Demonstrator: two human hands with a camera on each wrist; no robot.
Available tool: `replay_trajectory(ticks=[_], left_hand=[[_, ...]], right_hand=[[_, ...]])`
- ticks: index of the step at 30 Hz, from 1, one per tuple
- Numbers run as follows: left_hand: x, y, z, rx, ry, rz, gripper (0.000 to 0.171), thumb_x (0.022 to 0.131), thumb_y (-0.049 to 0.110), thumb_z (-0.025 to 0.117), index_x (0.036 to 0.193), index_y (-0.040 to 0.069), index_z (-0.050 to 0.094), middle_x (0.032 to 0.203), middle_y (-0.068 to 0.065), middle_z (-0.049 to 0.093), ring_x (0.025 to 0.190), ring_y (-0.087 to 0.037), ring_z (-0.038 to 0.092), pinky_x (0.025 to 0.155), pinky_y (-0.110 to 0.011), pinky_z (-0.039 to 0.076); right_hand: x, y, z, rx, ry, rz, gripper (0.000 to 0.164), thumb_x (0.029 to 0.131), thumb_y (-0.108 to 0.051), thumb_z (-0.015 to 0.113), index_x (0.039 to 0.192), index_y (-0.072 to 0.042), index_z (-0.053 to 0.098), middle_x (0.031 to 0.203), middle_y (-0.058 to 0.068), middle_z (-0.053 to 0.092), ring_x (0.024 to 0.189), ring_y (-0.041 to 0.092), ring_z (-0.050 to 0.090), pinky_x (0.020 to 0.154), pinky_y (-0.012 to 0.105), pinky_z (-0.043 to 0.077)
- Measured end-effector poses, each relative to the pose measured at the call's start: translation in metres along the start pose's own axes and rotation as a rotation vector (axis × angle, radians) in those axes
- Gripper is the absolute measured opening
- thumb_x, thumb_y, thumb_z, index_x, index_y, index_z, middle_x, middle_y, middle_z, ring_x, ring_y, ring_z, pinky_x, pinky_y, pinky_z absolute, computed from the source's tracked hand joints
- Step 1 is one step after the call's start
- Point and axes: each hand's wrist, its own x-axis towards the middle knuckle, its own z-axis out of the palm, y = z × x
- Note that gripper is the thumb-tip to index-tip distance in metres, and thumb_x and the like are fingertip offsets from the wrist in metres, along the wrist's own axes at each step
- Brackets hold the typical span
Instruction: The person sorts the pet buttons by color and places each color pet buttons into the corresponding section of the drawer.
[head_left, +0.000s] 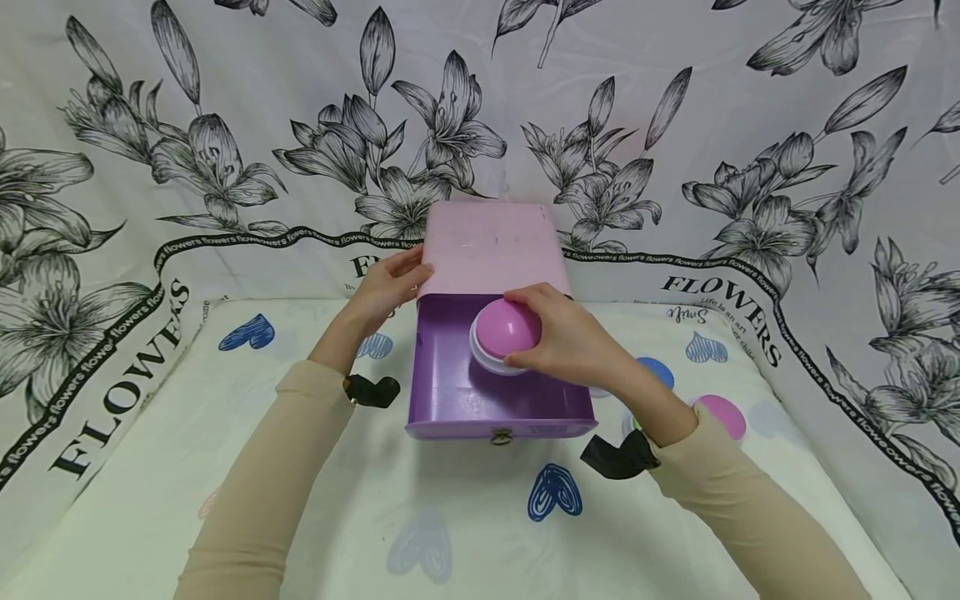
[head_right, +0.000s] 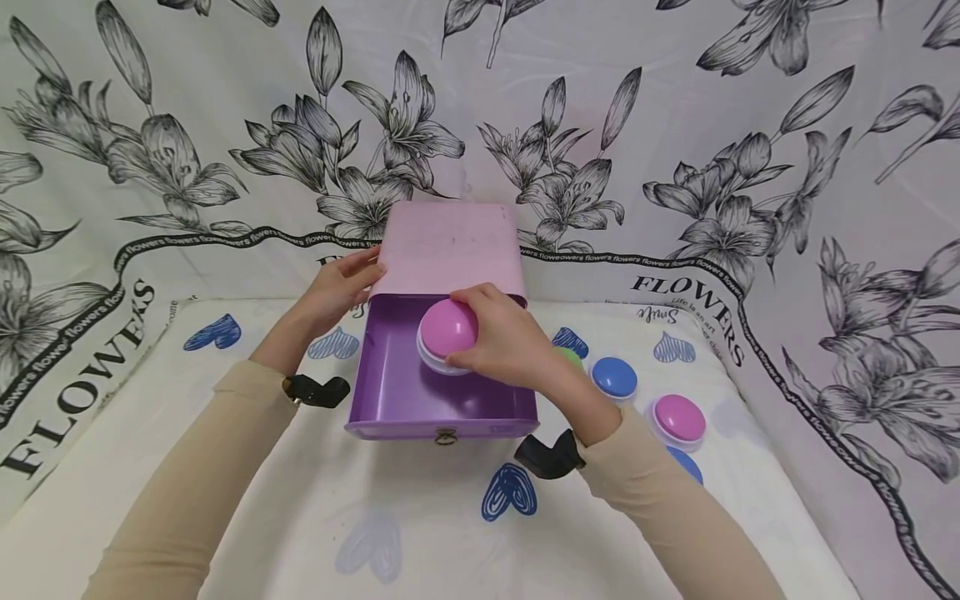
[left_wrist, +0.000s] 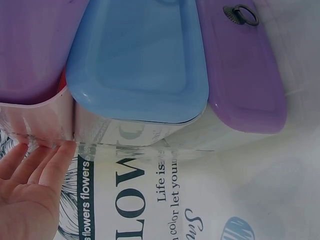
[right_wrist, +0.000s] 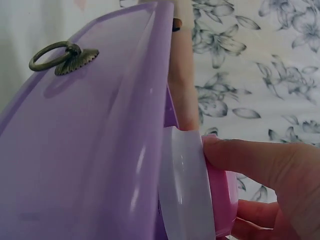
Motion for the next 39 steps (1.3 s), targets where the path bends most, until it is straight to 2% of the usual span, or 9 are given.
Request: replay_trajectory(ticks=[7, 16, 30, 39], left_hand=[[0.0, 0.001, 0.0, 0.013, 0.002, -0.003, 0.062, 0.09, 0.031, 0.06, 0.144, 0.016, 0.033, 0.145, -0.005, 0.038, 0.127, -0.018, 0.042, 0.102, -0.035, 0.042], [-0.001, 0.0, 0.0, 0.002, -0.007, 0.006, 0.062, 0.09, 0.03, 0.059, 0.144, 0.014, 0.032, 0.145, -0.007, 0.037, 0.129, -0.019, 0.041, 0.103, -0.035, 0.041], [-0.001, 0.001, 0.0, 0.0, -0.002, 0.004, 0.062, 0.09, 0.03, 0.06, 0.143, 0.015, 0.034, 0.143, -0.007, 0.04, 0.127, -0.019, 0.043, 0.102, -0.034, 0.042], [-0.002, 0.001, 0.0, 0.0, -0.006, 0.009, 0.061, 0.09, 0.029, 0.06, 0.143, 0.015, 0.034, 0.143, -0.007, 0.04, 0.127, -0.019, 0.043, 0.102, -0.034, 0.043]], right_hand=[[0.01, -0.008, 0.011, 0.001, -0.049, -0.023, 0.072, 0.067, -0.026, 0.081, 0.13, -0.008, 0.05, 0.122, 0.007, 0.052, 0.106, 0.02, 0.053, 0.089, 0.035, 0.05], [0.018, -0.012, 0.024, -0.006, -0.095, -0.037, 0.073, 0.066, -0.026, 0.082, 0.129, -0.008, 0.051, 0.125, 0.006, 0.051, 0.11, 0.019, 0.052, 0.096, 0.035, 0.046], [0.029, -0.022, 0.038, -0.018, -0.146, -0.007, 0.073, 0.066, -0.024, 0.082, 0.13, -0.007, 0.051, 0.122, 0.006, 0.052, 0.106, 0.019, 0.053, 0.093, 0.033, 0.047], [0.032, -0.024, 0.045, -0.065, -0.181, -0.049, 0.073, 0.067, -0.02, 0.081, 0.131, -0.004, 0.048, 0.126, 0.01, 0.049, 0.111, 0.021, 0.051, 0.096, 0.035, 0.046]])
